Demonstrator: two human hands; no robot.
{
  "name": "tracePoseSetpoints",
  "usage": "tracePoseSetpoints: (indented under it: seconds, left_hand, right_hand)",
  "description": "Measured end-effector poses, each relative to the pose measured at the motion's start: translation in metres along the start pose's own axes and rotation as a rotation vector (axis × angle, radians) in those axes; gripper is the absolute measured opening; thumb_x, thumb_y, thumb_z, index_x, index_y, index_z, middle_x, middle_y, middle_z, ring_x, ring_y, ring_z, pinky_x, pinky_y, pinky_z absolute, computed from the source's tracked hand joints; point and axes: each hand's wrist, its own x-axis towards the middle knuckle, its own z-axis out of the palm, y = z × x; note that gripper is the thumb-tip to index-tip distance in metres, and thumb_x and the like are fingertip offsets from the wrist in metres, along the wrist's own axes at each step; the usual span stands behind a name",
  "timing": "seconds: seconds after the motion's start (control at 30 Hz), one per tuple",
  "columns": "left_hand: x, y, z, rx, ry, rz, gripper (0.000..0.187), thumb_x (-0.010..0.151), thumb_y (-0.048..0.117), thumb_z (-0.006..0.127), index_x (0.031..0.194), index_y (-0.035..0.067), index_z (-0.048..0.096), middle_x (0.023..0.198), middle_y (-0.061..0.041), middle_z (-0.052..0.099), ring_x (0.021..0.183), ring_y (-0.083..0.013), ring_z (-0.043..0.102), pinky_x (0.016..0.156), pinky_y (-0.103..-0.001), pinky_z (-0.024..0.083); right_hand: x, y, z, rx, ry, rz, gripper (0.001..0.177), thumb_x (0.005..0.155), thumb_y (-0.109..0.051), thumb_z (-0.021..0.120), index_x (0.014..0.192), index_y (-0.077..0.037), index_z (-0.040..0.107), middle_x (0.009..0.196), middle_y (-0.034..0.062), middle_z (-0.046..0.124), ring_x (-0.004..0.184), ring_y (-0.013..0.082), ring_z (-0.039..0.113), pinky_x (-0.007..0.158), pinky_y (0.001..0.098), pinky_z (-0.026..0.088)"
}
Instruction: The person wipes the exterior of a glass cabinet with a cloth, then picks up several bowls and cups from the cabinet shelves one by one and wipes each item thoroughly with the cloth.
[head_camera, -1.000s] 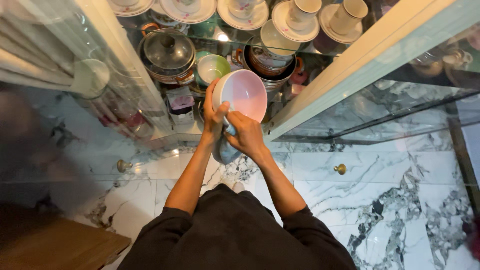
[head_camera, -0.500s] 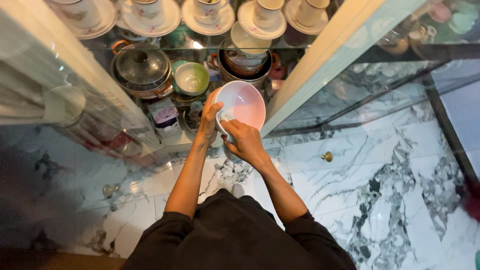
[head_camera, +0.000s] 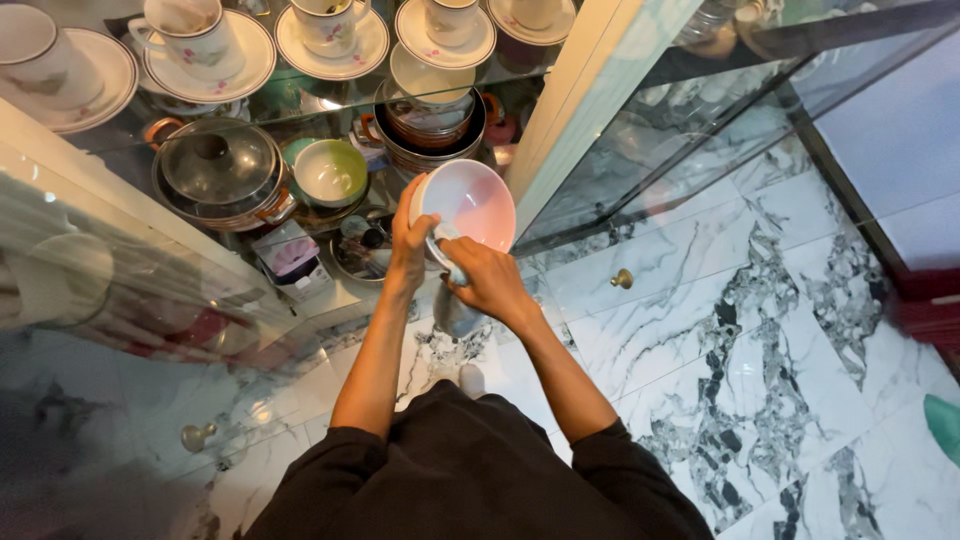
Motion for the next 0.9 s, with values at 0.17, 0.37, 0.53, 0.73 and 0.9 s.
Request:
tracePoseSetpoints:
  seconds: [0.17, 0.37, 0.53, 0.73, 0.9]
  left_hand:
    - [-0.011, 0.016, 0.0, 0.02, 0.078, -0.12, 0.071, 0.071, 0.025, 0.057, 0.136, 0.006, 0.033, 0.114, -0.014, 0.05, 0.094, -0.0246, 0.048, 0.078, -0.033, 0.039]
    - [-0.029, 0.001, 0.004, 0.135, 0.147, 0.21, 0.075, 0.078, 0.017, 0.063, 0.14, 0.002, 0.023, 0.13, -0.013, 0.04, 0.115, -0.022, 0.044, 0.098, -0.032, 0.038]
    - [-0.037, 0.007, -0.019, 0.116, 0.203, 0.258, 0.071, 0.075, 0.015, 0.059, 0.138, 0.002, 0.028, 0.13, -0.014, 0.043, 0.114, -0.0228, 0.048, 0.098, -0.032, 0.039]
    - [-0.041, 0.032, -0.051, 0.087, 0.297, 0.211, 0.073, 0.067, 0.021, 0.054, 0.134, 0.001, 0.035, 0.124, -0.016, 0.048, 0.111, -0.0246, 0.049, 0.095, -0.033, 0.041]
    - [-0.05, 0.034, -0.067, 0.037, 0.37, 0.297, 0.067, 0.07, 0.022, 0.049, 0.133, 0.0, 0.039, 0.126, -0.015, 0.048, 0.116, -0.0237, 0.047, 0.1, -0.034, 0.038]
  right_hand:
    - [0.0, 0.001, 0.002, -0.024, -0.085, -0.021, 0.039, 0.063, -0.01, 0.066, 0.101, -0.009, 0.06, 0.083, 0.0085, 0.06, 0.073, 0.0317, 0.059, 0.059, 0.041, 0.045]
    - [0.014, 0.003, 0.026, 0.067, 0.014, -0.004, 0.033, 0.06, -0.009, 0.062, 0.092, -0.004, 0.06, 0.084, 0.0111, 0.059, 0.067, 0.0326, 0.058, 0.055, 0.0401, 0.045]
    - [0.017, -0.005, 0.038, 0.067, -0.089, -0.109, 0.025, 0.065, -0.012, 0.067, 0.087, -0.006, 0.056, 0.082, 0.0092, 0.057, 0.072, 0.031, 0.058, 0.059, 0.0394, 0.045]
    - [0.029, 0.003, 0.029, 0.036, -0.104, -0.377, 0.047, 0.063, -0.02, 0.074, 0.107, -0.011, 0.059, 0.089, 0.0068, 0.06, 0.08, 0.0273, 0.061, 0.072, 0.0444, 0.045]
    - [0.018, 0.032, 0.049, 0.218, 0.123, -0.46, 0.033, 0.081, -0.02, 0.069, 0.111, -0.013, 0.056, 0.108, 0.0051, 0.062, 0.104, 0.0274, 0.062, 0.1, 0.0484, 0.041]
